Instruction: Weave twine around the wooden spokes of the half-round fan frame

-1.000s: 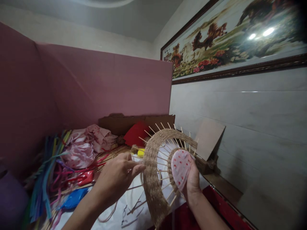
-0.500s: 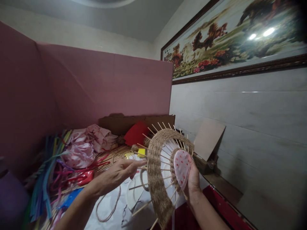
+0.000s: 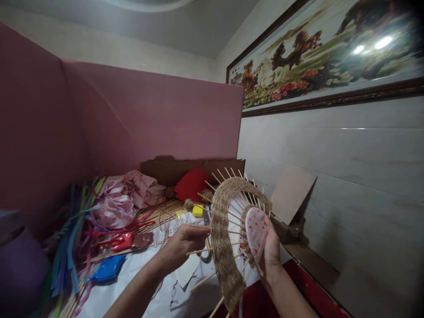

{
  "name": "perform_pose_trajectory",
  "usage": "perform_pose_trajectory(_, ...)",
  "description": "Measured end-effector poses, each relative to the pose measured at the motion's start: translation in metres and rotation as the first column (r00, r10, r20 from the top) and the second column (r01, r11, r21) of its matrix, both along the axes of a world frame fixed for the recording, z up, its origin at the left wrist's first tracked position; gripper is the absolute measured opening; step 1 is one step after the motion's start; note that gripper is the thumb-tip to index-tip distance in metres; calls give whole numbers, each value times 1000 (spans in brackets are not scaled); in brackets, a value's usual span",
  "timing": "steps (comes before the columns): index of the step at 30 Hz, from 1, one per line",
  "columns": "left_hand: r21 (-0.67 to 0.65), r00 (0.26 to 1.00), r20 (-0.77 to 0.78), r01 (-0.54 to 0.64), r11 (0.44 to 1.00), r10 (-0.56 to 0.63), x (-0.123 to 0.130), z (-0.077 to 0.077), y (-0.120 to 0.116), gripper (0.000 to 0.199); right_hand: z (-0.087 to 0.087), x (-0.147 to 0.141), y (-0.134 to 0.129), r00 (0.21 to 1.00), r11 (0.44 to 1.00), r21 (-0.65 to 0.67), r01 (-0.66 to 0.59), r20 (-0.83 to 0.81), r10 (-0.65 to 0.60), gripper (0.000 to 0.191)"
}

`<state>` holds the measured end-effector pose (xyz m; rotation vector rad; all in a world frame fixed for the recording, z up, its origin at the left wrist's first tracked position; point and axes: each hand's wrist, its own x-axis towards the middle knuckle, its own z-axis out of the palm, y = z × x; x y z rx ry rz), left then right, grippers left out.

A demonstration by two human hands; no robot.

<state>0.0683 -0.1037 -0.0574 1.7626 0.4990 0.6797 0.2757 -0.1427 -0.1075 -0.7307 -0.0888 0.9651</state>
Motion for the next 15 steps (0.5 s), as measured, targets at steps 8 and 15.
perform_pose_trajectory(8,-174,998,19,-56,983,60,-2,-25,17,32,1,-1,1,999,999,-3,39,9,-39,36)
perform_pose_trajectory(15,-273,992,51,-100,957,119,-3,-33,24,27,-8,6,7,992,996,42,80,91,-84,34)
